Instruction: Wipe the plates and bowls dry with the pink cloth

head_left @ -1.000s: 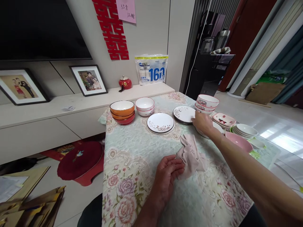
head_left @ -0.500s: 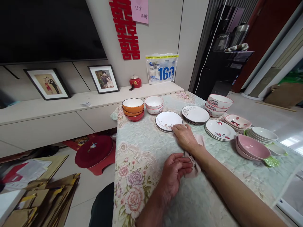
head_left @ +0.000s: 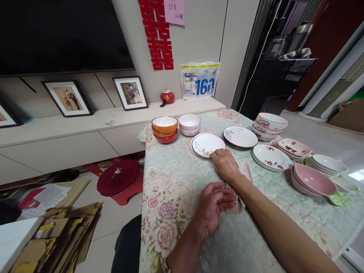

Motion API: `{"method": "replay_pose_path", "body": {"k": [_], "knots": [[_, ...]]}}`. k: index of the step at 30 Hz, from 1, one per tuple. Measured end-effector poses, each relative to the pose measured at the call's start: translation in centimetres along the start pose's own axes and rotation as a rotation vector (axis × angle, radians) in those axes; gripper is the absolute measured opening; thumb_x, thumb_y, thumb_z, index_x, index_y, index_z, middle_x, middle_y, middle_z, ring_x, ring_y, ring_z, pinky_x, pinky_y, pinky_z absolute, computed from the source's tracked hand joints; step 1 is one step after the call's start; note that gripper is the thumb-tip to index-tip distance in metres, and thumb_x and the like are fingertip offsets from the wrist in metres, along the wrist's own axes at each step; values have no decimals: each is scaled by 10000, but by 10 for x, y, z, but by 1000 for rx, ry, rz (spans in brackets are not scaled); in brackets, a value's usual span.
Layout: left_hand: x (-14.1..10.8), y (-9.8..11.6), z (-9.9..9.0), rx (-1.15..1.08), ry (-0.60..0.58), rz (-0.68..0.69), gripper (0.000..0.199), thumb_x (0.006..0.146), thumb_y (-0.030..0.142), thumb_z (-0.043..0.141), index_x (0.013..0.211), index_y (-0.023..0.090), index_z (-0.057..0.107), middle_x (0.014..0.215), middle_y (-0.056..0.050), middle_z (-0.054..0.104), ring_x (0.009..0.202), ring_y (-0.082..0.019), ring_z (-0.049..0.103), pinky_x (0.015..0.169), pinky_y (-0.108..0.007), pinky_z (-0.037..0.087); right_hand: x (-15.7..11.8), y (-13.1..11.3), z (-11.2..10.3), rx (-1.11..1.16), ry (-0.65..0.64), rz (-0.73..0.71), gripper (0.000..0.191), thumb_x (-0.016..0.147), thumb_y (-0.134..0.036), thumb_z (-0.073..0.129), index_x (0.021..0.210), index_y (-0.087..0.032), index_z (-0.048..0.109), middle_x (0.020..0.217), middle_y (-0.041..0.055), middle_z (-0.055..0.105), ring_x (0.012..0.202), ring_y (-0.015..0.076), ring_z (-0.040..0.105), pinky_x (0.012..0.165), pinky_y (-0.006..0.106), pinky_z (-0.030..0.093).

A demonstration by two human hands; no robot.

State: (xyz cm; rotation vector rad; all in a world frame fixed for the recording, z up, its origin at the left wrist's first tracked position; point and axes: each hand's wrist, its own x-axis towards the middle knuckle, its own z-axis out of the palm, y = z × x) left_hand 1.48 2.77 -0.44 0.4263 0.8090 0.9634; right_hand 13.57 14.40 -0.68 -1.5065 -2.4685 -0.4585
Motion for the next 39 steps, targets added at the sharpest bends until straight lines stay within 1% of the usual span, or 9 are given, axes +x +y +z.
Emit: {"method": "replay_pose_path", "body": {"k": [11, 17, 23, 27, 29, 31, 34, 36, 39], "knots": [[9, 9, -9, -121, 94, 116, 295, 720, 109, 636, 1012, 103, 599, 942, -157, 731, 810, -228, 719, 794, -361, 538, -20, -6, -6, -21, 194, -56, 240, 948, -110, 445, 924, -163, 677, 848, 97, 625, 841, 243, 467, 770, 349, 291], [15, 18, -18, -243, 126, 160, 293, 776, 163, 631, 1064, 108, 624, 1101, -185, 714, 949, -240, 717, 953, -391, 515, -23, -4, -9, 36, 295, -19, 275, 978, -138, 398, 994, -154, 673, 887, 100, 642, 854, 235, 475, 797, 352, 303], [16, 26, -18, -356, 32, 118, 360, 871, 378, 599, 1124, 123, 625, 1238, -192, 661, 1072, -260, 680, 990, -396, 508, -41, -20, -30, 70, 357, -36, 228, 967, -159, 444, 1021, -183, 664, 901, 91, 674, 888, 234, 508, 907, 394, 310], [13, 31, -16, -396, -63, 193, 414, 873, 457, 570, 1158, 163, 632, 1289, -145, 644, 1160, -276, 630, 982, -417, 510, -66, -38, -45, 95, 433, -114, 265, 947, -102, 433, 1021, -223, 657, 869, 62, 690, 875, 209, 549, 914, 393, 328], [13, 32, -15, -395, -68, 206, 411, 832, 369, 614, 1172, 140, 642, 1249, -143, 671, 1178, -301, 615, 978, -429, 509, -78, -44, -47, 131, 459, -162, 266, 934, -84, 455, 1048, -225, 649, 902, 60, 703, 899, 210, 567, 916, 403, 345], [12, 30, -16, -374, -48, 188, 441, 732, 189, 641, 1163, 101, 653, 1139, -140, 720, 1152, -314, 626, 983, -435, 504, -87, -46, -48, 176, 429, -227, 263, 929, -79, 478, 1071, -227, 643, 917, 55, 712, 894, 211, 580, 904, 411, 366], [10, 26, -18, -316, 7, 177, 623, 566, 20, 582, 1182, 86, 651, 1024, -112, 754, 1103, -311, 652, 990, -431, 499, -94, -42, -52, 326, 342, -305, 192, 936, -148, 522, 1059, -238, 640, 906, 41, 713, 866, 208, 595, 876, 412, 398], [8, 24, -19, -289, 68, 181, 717, 514, -8, 552, 1218, 94, 637, 1027, -107, 756, 1090, -313, 660, 979, -431, 507, -96, -33, -53, 458, 354, -223, 146, 938, -225, 539, 1042, -233, 642, 922, 52, 708, 897, 222, 605, 884, 426, 413], [5, 21, -20, -276, 135, 176, 825, 474, -29, 526, 1279, 133, 601, 1079, -106, 749, 1071, -313, 672, 952, -448, 525, -101, -11, -47, 528, 388, 149, 191, 950, -254, 491, 1026, -215, 662, 1007, 95, 701, 1024, 262, 601, 942, 463, 410]]}}
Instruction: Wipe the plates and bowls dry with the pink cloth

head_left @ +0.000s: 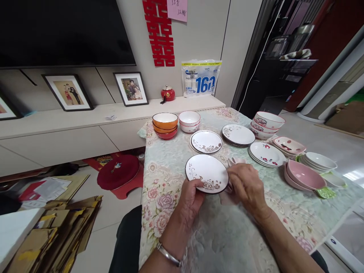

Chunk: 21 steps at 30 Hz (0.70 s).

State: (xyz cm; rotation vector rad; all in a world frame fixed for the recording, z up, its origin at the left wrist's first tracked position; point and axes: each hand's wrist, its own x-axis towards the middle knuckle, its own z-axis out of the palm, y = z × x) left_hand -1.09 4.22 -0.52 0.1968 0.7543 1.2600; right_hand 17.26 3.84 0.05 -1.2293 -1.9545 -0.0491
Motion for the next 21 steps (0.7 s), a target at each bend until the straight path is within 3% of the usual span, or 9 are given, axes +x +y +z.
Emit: {"method": "replay_pose_path", "body": {"k": [2, 5, 8, 11, 14, 17, 21], "knots": [[-1, -1, -1, 7, -5, 11, 873, 464, -38, 518, 1311, 165, 576, 1115, -99, 741, 1062, -308, 677, 943, -461, 530, -5, 20, -1, -39, -81, 138, 236, 909, -328, 556, 1064, -203, 683, 1092, 118, 698, 1087, 295, 591, 959, 485, 415], [0, -2, -3, 29, 1, 17, 904, 458, -48, 513, 1330, 188, 558, 1133, -96, 736, 1064, -308, 677, 942, -482, 529, -13, 44, -4, -48, -383, 178, 414, 806, -378, 669, 1189, -222, 678, 1302, 135, 625, 1191, 328, 548, 968, 487, 424], [2, -1, -5, 36, 54, -12, 907, 454, -51, 509, 1326, 193, 557, 1109, -103, 742, 1069, -317, 674, 937, -501, 527, -14, 53, -13, -75, -517, 204, 322, 779, -225, 630, 1091, -223, 708, 1192, 104, 673, 1092, 284, 592, 928, 422, 440], [1, -1, -5, 32, 27, -38, 896, 455, -45, 511, 1319, 185, 561, 1080, -107, 748, 1068, -325, 673, 936, -503, 523, -3, 48, -26, -152, -362, 363, 257, 789, -148, 542, 981, -197, 705, 988, 85, 700, 927, 248, 621, 835, 377, 457], [-1, -2, -3, 58, -34, -104, 858, 458, -37, 527, 1291, 159, 584, 1029, -112, 757, 1046, -334, 676, 933, -493, 519, 12, 34, -30, -46, -179, 415, 230, 823, -266, 599, 1021, -198, 696, 1010, 81, 692, 903, 238, 622, 817, 362, 467], [-2, -4, -1, 100, -77, -165, 820, 459, -29, 541, 1257, 146, 603, 979, -110, 760, 1016, -335, 678, 916, -479, 518, 22, 18, -15, 59, -269, 279, 266, 883, -304, 585, 1108, -216, 698, 1071, 95, 654, 974, 242, 595, 857, 357, 465], [-2, -8, 1, 97, -86, -152, 782, 448, -23, 555, 1207, 159, 618, 930, -85, 752, 958, -308, 679, 865, -433, 520, 21, 3, 21, -263, -313, 304, 276, 915, -185, 495, 1041, -135, 736, 1030, 186, 588, 998, 303, 540, 856, 413, 442]]}}
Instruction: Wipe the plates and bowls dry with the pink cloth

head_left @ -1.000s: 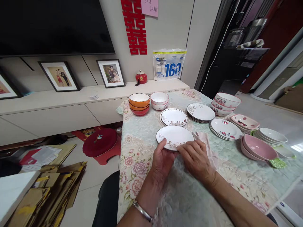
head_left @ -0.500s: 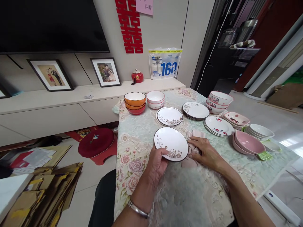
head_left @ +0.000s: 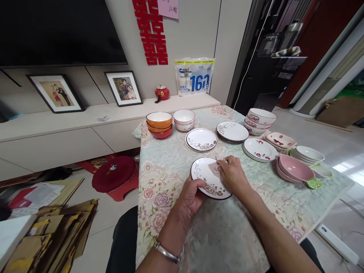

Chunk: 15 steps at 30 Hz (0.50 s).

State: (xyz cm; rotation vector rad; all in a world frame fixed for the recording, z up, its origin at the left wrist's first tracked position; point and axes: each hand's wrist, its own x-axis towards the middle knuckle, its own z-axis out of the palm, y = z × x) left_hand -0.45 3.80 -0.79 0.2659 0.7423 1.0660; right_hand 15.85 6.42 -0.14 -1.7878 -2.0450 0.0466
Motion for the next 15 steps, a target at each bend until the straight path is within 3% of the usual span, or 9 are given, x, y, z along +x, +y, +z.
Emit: {"method": "replay_pose_path", "body": {"k": [2, 6, 9, 11, 15], "knots": [[1, -1, 1, -1, 3, 37, 774, 421, -33, 541, 1160, 178, 629, 895, -52, 741, 903, -275, 676, 818, -383, 516, 1, -10, 10, 28, -44, -7, 292, 926, -176, 477, 1076, -147, 726, 1007, 169, 588, 968, 281, 556, 825, 384, 451], [1, -2, 3, 33, -26, 59, 587, 399, -29, 525, 941, 154, 656, 769, -17, 690, 789, -217, 654, 671, -274, 471, 8, -28, 14, 419, -154, -190, 376, 865, -171, 594, 1236, -208, 644, 1102, 84, 655, 1010, 212, 609, 906, 326, 456], [1, -1, 4, 52, -61, 57, 474, 393, -24, 528, 824, 135, 643, 721, -24, 671, 790, -222, 652, 656, -265, 463, 18, -29, 13, 592, -235, -292, 393, 814, -148, 645, 1196, -241, 657, 1141, 36, 679, 1037, 190, 622, 932, 310, 455], [0, 0, 4, 50, -56, 53, 517, 396, -24, 523, 866, 146, 653, 764, -26, 691, 835, -237, 658, 718, -301, 489, 24, -21, 14, 530, -201, -240, 327, 823, -144, 632, 1136, -221, 684, 1108, 53, 681, 1033, 205, 616, 930, 329, 455], [-1, -1, 1, 90, -34, 31, 595, 395, -30, 509, 937, 158, 667, 847, -41, 722, 885, -259, 661, 791, -369, 506, 21, -3, 18, 256, -13, -23, 262, 858, -173, 588, 1094, -159, 701, 1031, 125, 634, 1001, 263, 584, 884, 382, 464]]}}
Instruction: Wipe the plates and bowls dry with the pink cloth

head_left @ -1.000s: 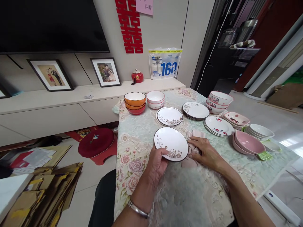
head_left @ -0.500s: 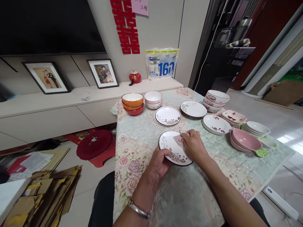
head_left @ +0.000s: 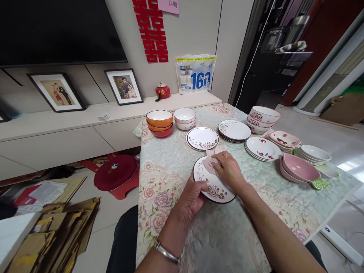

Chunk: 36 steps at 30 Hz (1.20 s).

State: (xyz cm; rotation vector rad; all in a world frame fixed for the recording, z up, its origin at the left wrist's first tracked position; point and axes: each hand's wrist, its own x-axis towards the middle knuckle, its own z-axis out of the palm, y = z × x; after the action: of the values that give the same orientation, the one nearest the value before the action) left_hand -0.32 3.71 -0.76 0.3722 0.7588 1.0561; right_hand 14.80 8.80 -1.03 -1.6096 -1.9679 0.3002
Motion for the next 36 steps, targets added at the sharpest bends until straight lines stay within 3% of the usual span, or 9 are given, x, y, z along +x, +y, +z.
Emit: {"method": "replay_pose_path", "body": {"k": [3, 7, 10, 14, 18, 21, 26, 29, 36], "knots": [[0, -3, -2, 39, -18, -13, 577, 402, -34, 510, 925, 151, 668, 796, -37, 711, 802, -231, 654, 736, -339, 499, -12, -4, 0, 24, 11, -6, 280, 867, -173, 563, 1118, -156, 687, 1041, 130, 626, 988, 265, 591, 874, 394, 475], [-1, -6, -3, 76, -62, -6, 470, 406, -31, 528, 828, 135, 654, 729, -29, 678, 678, -177, 611, 630, -272, 454, -23, -23, 2, 329, -143, -228, 370, 813, -92, 575, 1141, -230, 672, 1084, 59, 665, 1032, 208, 615, 922, 354, 477], [-3, -6, -2, 81, -70, -19, 470, 399, -33, 526, 817, 136, 657, 724, -26, 670, 714, -187, 620, 629, -264, 450, -21, -22, 1, 352, -168, -305, 405, 803, -72, 567, 1162, -233, 662, 1095, 56, 663, 1042, 203, 605, 925, 358, 475], [-5, -4, -1, 60, -54, -68, 643, 388, -34, 518, 980, 163, 672, 839, -43, 721, 859, -254, 657, 754, -345, 502, -12, 4, -7, 99, -63, -155, 300, 841, -150, 582, 1116, -199, 692, 1064, 100, 655, 1073, 272, 540, 938, 442, 445], [-5, -2, 1, 56, -35, -79, 669, 376, -29, 507, 998, 156, 668, 904, -66, 744, 920, -286, 666, 822, -399, 513, -11, 21, -14, 60, -24, -30, 289, 826, -159, 606, 1097, -198, 698, 1124, 101, 640, 1076, 259, 539, 949, 416, 435], [-5, -5, 2, 43, -3, -47, 626, 392, -14, 523, 981, 145, 664, 878, -73, 745, 908, -291, 674, 811, -403, 524, -14, 19, -15, 24, -40, 22, 259, 833, -160, 591, 1068, -173, 701, 1077, 104, 636, 1044, 253, 545, 924, 385, 439], [-7, -14, 7, -6, 172, 124, 654, 455, 28, 626, 1091, 178, 629, 926, -53, 742, 888, -263, 678, 762, -367, 533, -17, 14, -16, -161, 21, 112, 235, 842, -193, 595, 1044, -147, 706, 1022, 134, 588, 1013, 280, 520, 880, 376, 432], [-10, -15, 8, -2, 164, 137, 708, 448, 7, 622, 1132, 189, 619, 960, -52, 737, 897, -242, 667, 735, -327, 523, -17, 12, -16, -208, 20, 111, 236, 858, -180, 570, 1048, -138, 703, 1012, 146, 584, 990, 281, 539, 836, 368, 440], [-13, -9, 6, 56, 19, 41, 526, 409, -22, 539, 894, 142, 660, 759, -20, 682, 715, -179, 618, 641, -266, 462, -23, -22, -10, 284, -210, -184, 325, 800, -115, 632, 1103, -223, 682, 1073, 44, 681, 1018, 197, 614, 912, 321, 459]]}}
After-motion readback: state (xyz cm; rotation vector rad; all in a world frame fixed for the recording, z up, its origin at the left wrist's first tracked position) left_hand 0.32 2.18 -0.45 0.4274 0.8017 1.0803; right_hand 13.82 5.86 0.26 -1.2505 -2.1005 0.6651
